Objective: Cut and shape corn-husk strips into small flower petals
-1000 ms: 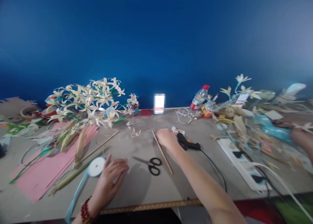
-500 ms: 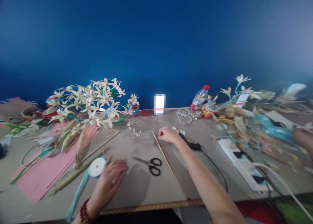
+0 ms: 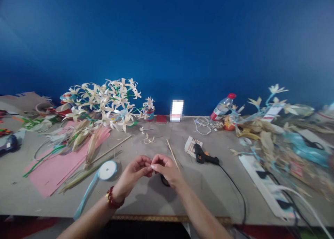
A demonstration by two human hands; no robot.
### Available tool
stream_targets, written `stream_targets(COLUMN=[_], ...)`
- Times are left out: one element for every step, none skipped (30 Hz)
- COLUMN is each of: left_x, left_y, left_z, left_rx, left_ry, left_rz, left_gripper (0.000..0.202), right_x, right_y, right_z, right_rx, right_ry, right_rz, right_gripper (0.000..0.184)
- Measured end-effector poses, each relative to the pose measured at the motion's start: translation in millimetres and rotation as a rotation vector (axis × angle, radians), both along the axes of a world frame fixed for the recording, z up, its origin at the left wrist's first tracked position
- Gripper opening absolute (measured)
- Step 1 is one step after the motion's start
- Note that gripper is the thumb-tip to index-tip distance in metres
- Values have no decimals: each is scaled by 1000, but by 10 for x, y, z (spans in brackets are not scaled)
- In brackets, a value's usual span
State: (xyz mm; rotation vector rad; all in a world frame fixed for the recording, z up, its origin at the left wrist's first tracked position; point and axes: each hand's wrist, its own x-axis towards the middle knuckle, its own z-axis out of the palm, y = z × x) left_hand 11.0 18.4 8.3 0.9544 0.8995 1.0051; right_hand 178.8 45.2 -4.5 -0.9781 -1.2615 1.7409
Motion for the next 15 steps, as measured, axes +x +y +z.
stream_targets(left_x=[7, 7, 1, -8, -17, -27, -35, -41, -45, -48, -50, -50, -50, -49, -49], left_y=[0, -2, -5, -9, -12, -16, -20, -26, -32, -40, -49, -59, -67, -75, -80], left_z=[4, 4, -3, -16, -34, -57, -84, -111, -138, -161, -179, -192, -199, -200, -197], left_rx=[-18, -29, -36, -38, -36, -33, -26, -13, 8, 37, 67, 94, 115, 123, 125], left_ry=[-12, -17, -20, -20, -20, -14, -1, 25, 67, 121, 179, 233, 275, 304, 322], left_rz=[11, 19, 20, 13, 3, -9, -23, -35, -44, -53, -62, -72, -80, -88, -93], left_gripper=[32, 34, 35, 36, 36, 36, 34, 32, 29, 25, 20, 16, 13, 10, 9], right_x=[-10, -14, -12, -8, -2, 5, 11, 17, 22, 24, 23, 19, 11, 1, -7], right_y=[-16, -26, -35, -44, -53, -64, -77, -90, -105, -121, -137, -153, -169, -184, -196], right_z=[-18, -31, -39, -41, -40, -36, -27, -15, 0, 15, 30, 40, 44, 40, 27], right_rx=[18, 43, 70, 96, 122, 154, 198, 254, 318, 384, 442, 483, 508, 520, 523], right_ry=[-17, -39, -62, -86, -114, -152, -207, -280, -369, -463, -549, -616, -655, -666, -657], right_rz=[-15, -26, -32, -31, -25, -20, -19, -23, -31, -40, -49, -52, -50, -46, -46], right_gripper=[19, 18, 17, 17, 16, 16, 16, 15, 15, 14, 13, 12, 12, 13, 13])
